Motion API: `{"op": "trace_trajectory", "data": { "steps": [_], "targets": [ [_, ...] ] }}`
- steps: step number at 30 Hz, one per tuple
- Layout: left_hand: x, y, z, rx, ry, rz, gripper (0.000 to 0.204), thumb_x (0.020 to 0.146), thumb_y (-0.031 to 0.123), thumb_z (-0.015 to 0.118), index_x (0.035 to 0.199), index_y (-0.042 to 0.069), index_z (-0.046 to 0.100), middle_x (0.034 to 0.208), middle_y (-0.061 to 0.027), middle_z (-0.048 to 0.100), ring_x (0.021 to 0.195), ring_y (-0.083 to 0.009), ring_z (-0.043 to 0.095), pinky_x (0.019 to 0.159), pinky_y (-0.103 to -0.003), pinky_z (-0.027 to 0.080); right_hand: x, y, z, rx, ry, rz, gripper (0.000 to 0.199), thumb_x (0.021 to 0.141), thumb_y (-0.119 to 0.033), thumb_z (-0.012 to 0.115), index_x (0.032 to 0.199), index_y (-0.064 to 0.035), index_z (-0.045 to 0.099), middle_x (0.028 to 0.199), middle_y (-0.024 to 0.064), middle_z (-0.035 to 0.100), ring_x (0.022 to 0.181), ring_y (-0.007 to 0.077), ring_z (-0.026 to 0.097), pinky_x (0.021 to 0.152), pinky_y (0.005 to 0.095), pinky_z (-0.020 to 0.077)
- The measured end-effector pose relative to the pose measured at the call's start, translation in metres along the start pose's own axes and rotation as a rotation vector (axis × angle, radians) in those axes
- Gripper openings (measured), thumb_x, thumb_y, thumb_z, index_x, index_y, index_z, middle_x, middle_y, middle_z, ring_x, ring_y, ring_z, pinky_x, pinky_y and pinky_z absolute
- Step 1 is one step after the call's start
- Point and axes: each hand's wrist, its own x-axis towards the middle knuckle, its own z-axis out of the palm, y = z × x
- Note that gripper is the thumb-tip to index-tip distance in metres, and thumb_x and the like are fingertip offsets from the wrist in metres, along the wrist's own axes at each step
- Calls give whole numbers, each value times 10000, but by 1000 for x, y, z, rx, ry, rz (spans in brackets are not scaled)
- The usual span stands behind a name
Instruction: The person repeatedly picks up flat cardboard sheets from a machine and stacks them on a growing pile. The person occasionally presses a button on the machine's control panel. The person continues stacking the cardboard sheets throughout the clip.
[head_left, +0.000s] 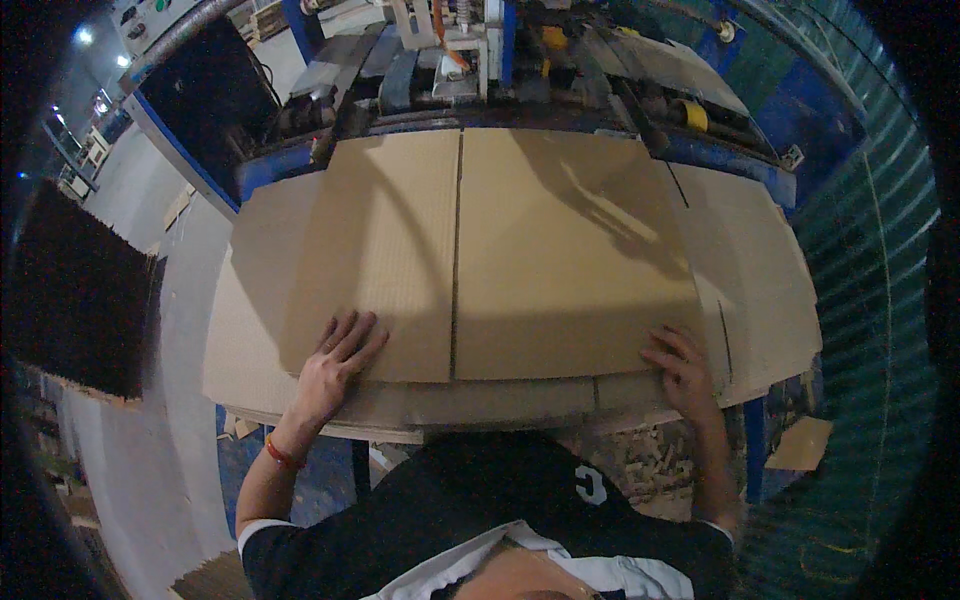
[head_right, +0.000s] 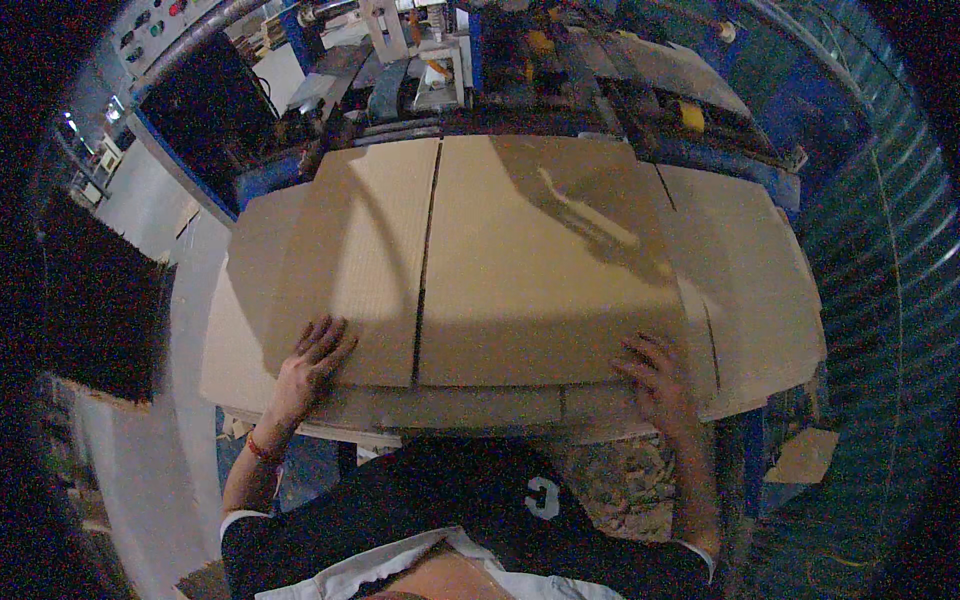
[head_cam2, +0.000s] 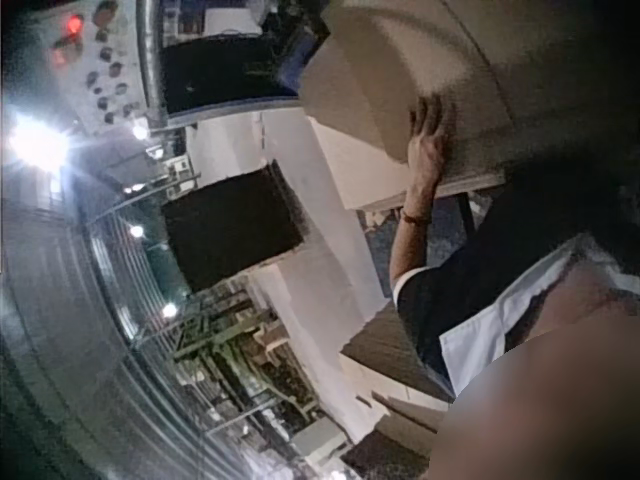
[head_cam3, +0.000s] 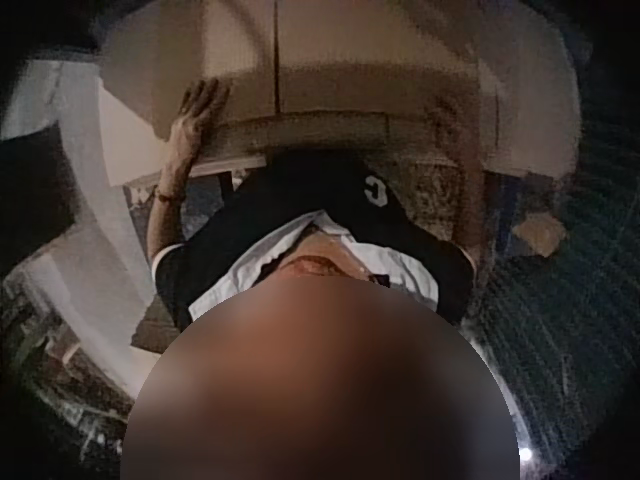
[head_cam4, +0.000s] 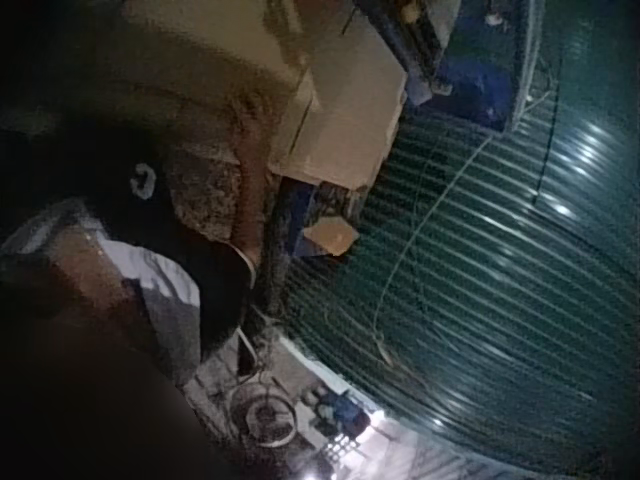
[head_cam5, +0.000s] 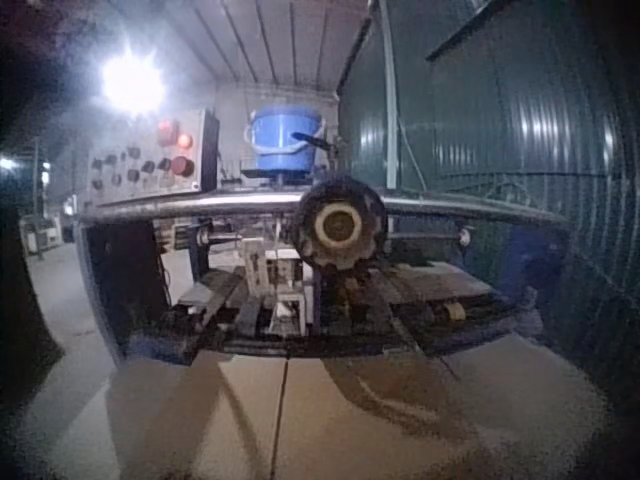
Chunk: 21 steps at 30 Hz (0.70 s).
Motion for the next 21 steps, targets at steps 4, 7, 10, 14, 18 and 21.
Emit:
{"op": "trace_trajectory", "data": {
  "steps": [4,7,10,14,18,21],
  "targets": [
    [15,-9,-1,-41,99,50,483,780,94,467,1259,153,489,1328,-112,428,1230,-313,395,1051,-441,275,26,21,-5,-85,-9,-40,324,691,0,548,966,-126,662,1186,92,546,1148,323,456,1022,491,264],
    [41,-33,6,-100,198,44,469,795,78,472,1259,141,488,1318,-122,435,1226,-311,397,1051,-429,276,55,44,2,-254,11,-153,287,768,-112,573,1046,-137,642,1228,96,517,1185,325,413,1042,461,244],
    [84,-71,22,-81,285,95,452,805,78,491,1254,123,490,1319,-128,428,1229,-312,386,1046,-427,279,100,77,10,-316,-152,0,314,820,-222,564,1122,-144,606,1266,109,481,1215,335,369,1055,424,239],
    [154,-111,34,50,250,4,486,817,100,515,1294,88,423,1332,-144,401,1242,-334,349,1031,-431,286,166,110,26,-203,-87,76,341,818,-217,562,1149,-139,586,1355,140,376,1252,367,298,1041,422,264],
    [205,-99,25,428,351,-306,624,811,139,566,1357,41,280,1326,-197,381,1238,-383,325,1018,-440,285,190,107,27,-349,10,174,406,783,-219,595,1166,-92,548,1360,157,356,1258,376,282,1034,431,269],
    [190,-81,10,121,468,-318,746,731,105,659,1347,-4,253,1319,-249,356,1233,-414,317,1015,-463,266,152,91,-10,-307,-72,19,450,755,-208,621,1164,-47,522,1347,155,370,1265,368,279,1028,440,276]
  ]
}}
